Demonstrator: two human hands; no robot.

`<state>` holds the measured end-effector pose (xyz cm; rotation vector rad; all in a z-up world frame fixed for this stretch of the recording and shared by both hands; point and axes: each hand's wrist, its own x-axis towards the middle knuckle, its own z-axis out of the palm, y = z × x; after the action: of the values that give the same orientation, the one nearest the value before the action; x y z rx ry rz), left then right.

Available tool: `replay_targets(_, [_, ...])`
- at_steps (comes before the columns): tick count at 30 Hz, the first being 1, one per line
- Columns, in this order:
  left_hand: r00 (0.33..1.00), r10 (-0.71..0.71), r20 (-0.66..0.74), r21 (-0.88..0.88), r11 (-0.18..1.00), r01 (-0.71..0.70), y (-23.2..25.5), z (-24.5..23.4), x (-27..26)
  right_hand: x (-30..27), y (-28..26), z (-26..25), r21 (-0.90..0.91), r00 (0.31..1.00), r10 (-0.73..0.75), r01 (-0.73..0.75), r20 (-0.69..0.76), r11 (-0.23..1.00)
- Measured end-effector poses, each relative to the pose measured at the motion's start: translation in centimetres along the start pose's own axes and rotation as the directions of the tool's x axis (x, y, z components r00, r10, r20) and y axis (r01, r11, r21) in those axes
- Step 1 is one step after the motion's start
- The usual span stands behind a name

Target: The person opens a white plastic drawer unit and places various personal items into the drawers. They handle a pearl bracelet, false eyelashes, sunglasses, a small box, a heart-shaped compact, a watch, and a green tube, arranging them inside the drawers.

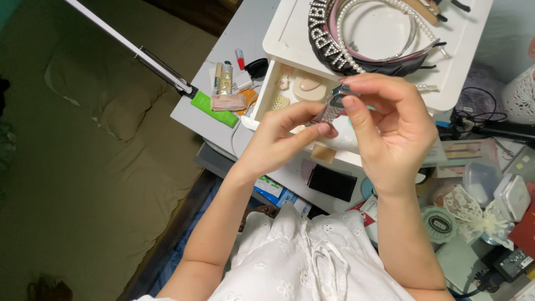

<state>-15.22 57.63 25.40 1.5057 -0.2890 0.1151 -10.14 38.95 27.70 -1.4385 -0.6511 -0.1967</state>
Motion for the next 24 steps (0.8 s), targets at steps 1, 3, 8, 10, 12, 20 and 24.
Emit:
replay_targets(1, [0.997, -0.07, -0.039, -0.161, 0.985, 0.063, -0.1, -0.2, -0.2, 0.1, 0.0, 0.4, -0.043, 0.999, -0.04, 0.039, -0.015, 0.998])
replay_targets(3, [0.982, -0.176, -0.067, -0.317, 0.937, 0.146, 0.1, -0.8, -0.9, 0.3, -0.2, 0.8, 0.025, 0.997, -0.028, 0.03, -0.078, 0.999])
replay_targets(8, [0.948, -0.319, 0.006, -0.226, 0.923, 0.312, 1.7, -1.6, -2.9, 0.3, -0.8, 0.0, 0.306, 0.973, 0.148, -0.088, -0.179, 0.948])
replay_targets(10, [0.938, -0.347, 0.023, -0.167, 0.923, 0.346, 2.3, -1.3, -3.3, 0.1, -0.8, -0.9, 0.324, 0.962, 0.187, -0.115, -0.199, 0.939])
replay_targets(12, [0.938, -0.345, 0.032, -0.109, 0.932, 0.347, 2.7, -1.1, -3.4, 0.0, -0.7, -2.1, 0.306, 0.957, 0.196, -0.124, -0.216, 0.944])
replay_targets(20, [0.999, 0.042, -0.001, 0.687, 0.726, -0.03, 2.6, -3.8, 0.0, 2.1, 0.1, -5.7, 0.059, 0.983, 0.183, -0.181, -0.029, 0.982])
replay_targets(24, [0.952, -0.048, 0.301, 0.671, 0.721, -0.175, 0.4, -3.6, 4.6, 2.9, 0.9, -4.1, -0.055, 0.965, 0.209, -0.203, 0.157, 0.978])
